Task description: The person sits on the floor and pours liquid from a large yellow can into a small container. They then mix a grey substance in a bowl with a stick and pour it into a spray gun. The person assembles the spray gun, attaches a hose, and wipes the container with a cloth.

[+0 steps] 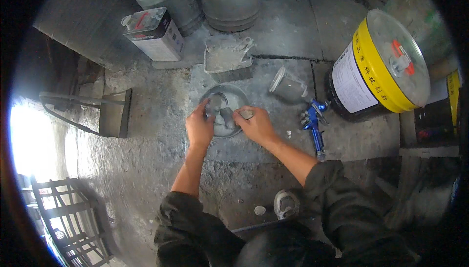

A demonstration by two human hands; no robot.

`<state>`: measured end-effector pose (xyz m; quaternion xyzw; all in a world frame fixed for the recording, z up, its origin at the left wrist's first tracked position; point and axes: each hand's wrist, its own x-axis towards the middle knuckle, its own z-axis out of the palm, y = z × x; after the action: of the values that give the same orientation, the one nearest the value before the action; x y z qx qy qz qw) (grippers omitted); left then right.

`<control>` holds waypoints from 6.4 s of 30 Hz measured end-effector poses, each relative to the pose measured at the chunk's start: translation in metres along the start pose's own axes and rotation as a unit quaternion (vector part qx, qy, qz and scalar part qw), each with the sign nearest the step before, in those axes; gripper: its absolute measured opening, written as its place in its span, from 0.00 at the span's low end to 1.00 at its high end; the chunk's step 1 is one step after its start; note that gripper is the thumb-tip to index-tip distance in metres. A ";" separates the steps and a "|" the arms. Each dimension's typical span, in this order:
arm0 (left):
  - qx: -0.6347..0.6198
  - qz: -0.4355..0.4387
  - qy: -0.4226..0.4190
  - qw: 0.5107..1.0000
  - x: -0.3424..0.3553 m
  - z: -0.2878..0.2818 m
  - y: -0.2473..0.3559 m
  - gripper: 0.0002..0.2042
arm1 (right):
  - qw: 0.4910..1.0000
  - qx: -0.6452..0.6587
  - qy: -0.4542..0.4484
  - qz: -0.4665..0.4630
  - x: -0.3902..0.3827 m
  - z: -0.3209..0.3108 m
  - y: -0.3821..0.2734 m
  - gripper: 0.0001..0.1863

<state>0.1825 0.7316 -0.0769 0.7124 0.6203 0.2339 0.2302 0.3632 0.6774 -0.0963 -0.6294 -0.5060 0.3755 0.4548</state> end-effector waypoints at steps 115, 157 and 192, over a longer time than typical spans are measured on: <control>-0.020 -0.052 -0.034 0.998 0.014 -0.004 -0.034 0.25 | 0.982 -0.144 0.011 -0.124 0.018 -0.022 -0.002 0.12; 0.030 -0.080 -0.048 0.995 0.006 -0.004 -0.023 0.33 | 0.989 -0.097 -0.062 -0.092 0.008 -0.026 -0.025 0.11; -0.182 -0.283 -0.042 0.941 0.013 0.000 -0.004 0.13 | 0.986 -0.011 0.086 -0.141 -0.029 -0.011 -0.021 0.08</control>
<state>0.1809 0.7449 -0.0786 0.4627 0.7331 0.2375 0.4382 0.3616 0.6482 -0.0725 -0.5868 -0.5525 0.2467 0.5380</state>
